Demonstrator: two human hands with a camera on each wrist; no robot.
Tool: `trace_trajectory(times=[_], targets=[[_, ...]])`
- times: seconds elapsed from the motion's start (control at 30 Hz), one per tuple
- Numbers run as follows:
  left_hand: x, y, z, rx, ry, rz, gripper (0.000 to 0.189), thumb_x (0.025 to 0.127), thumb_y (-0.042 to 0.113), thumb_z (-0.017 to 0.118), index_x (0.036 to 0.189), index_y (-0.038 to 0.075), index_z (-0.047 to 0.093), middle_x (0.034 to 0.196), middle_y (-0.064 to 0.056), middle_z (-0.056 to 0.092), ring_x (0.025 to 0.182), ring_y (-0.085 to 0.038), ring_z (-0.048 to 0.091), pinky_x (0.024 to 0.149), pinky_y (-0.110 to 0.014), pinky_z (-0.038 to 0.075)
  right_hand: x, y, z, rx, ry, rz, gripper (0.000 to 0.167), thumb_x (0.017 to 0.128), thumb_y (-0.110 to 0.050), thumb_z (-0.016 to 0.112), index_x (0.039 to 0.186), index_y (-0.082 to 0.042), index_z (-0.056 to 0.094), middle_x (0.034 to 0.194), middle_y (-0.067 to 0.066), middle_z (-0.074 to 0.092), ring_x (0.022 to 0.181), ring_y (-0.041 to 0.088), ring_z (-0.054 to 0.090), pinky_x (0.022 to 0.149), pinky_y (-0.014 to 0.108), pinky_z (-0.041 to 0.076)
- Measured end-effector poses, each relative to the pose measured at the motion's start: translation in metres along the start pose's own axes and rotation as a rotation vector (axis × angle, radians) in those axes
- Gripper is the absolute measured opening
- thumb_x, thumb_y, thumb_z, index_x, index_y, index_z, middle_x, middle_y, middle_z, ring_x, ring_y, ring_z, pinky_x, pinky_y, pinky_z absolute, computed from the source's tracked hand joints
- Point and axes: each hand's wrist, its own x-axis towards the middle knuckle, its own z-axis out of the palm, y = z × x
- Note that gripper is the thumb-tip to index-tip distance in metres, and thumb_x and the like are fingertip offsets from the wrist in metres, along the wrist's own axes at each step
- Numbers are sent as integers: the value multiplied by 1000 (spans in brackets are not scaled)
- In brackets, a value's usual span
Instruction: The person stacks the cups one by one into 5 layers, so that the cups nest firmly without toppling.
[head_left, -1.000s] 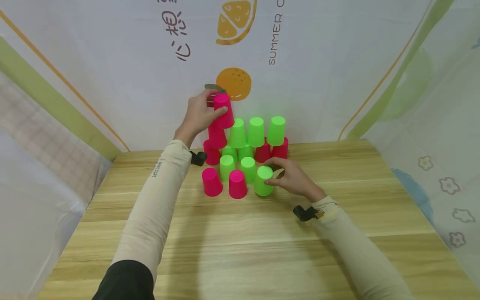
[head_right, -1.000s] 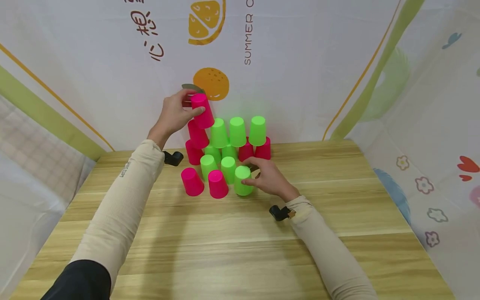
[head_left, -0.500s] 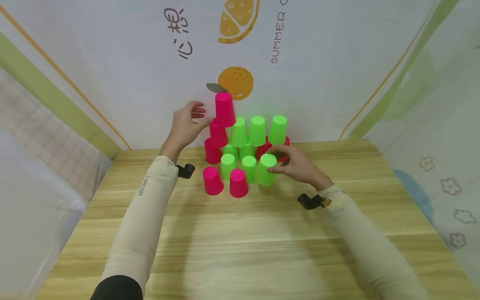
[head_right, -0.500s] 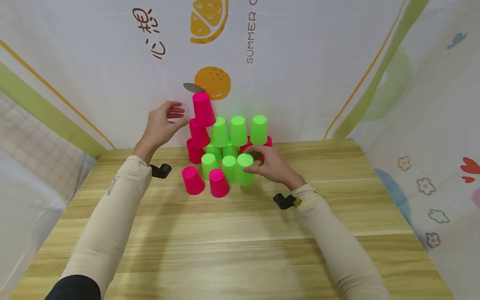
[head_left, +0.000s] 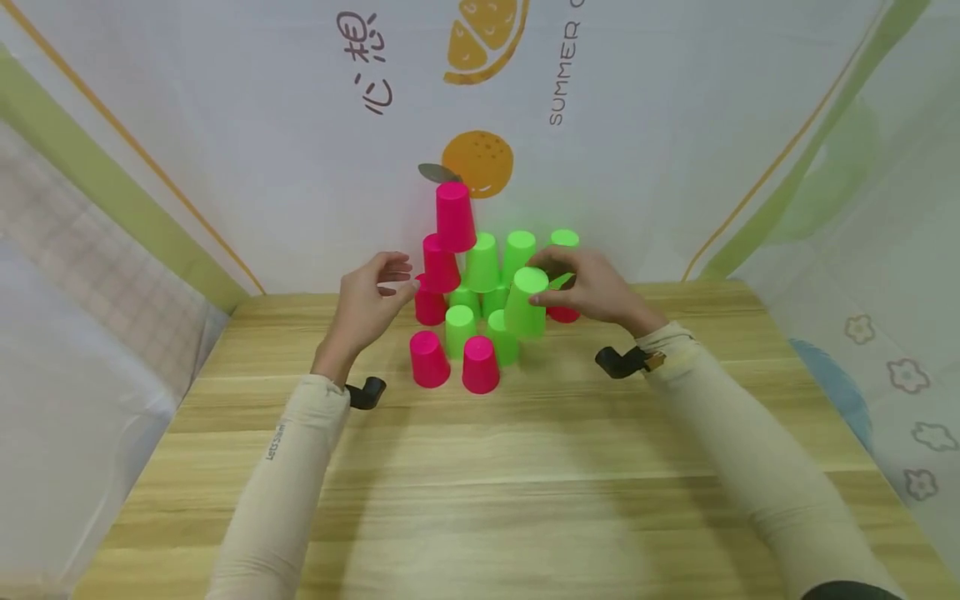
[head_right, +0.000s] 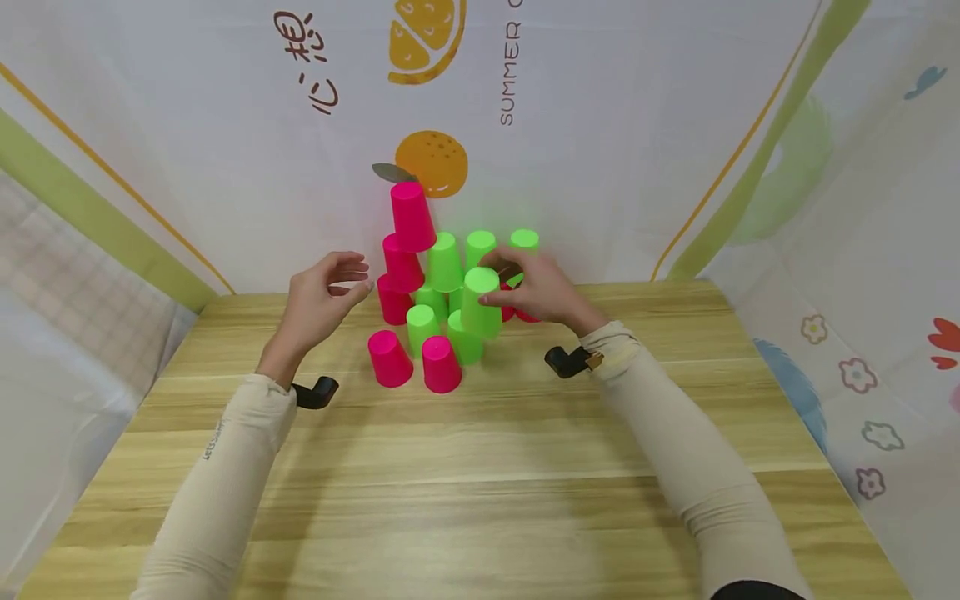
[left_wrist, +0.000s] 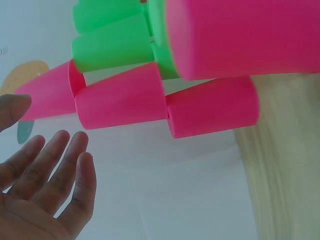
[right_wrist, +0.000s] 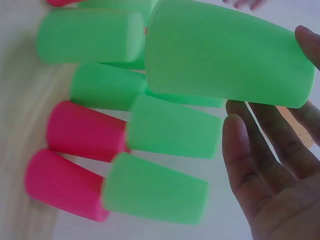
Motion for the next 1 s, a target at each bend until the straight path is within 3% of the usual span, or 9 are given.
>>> trace_trajectory(times=[0.23, 0.47, 0.7, 0.83, 1.0], targets=[[-31, 6, 7, -37, -58, 8, 43, 94, 17, 70, 133, 4, 58, 124, -16, 70, 116, -30, 67, 92, -49, 59, 32, -18, -22, -41, 9, 31, 41, 85, -20, 79, 123, -9, 66, 121, 10, 69, 107, 28, 66, 99, 46, 52], [-53, 10, 20, -71, -104, 29, 38, 93, 12, 70, 128, 4, 61, 120, -15, 72, 111, -30, 69, 88, -48, 60, 60, -30, -30, -52, 12, 71, 38, 87, -27, 77, 121, -12, 66, 119, 7, 70, 109, 27, 68, 98, 44, 53], [-76, 14, 46, -16, -237, 84, 37, 92, 13, 71, 126, 0, 62, 118, -16, 72, 103, -27, 71, 85, -44, 62, 76, -34, -32, -52, 14, 133, 42, 88, -29, 77, 124, -12, 65, 122, 11, 69, 110, 29, 68, 97, 43, 55], [-85, 13, 57, -6, -247, 74, 37, 91, 14, 70, 126, 2, 63, 117, -13, 73, 104, -26, 71, 84, -39, 61, 83, -34, -35, -43, 23, 170, 48, 89, -29, 76, 130, -9, 62, 127, 14, 67, 113, 30, 68, 93, 43, 58], [-88, 11, 62, -16, -237, 80, 37, 90, 12, 70, 125, 1, 63, 116, -14, 73, 106, -32, 70, 85, -43, 60, 91, -35, -35, -49, 40, 193, 50, 89, -30, 75, 130, -7, 61, 129, 15, 67, 115, 30, 67, 92, 42, 59]])
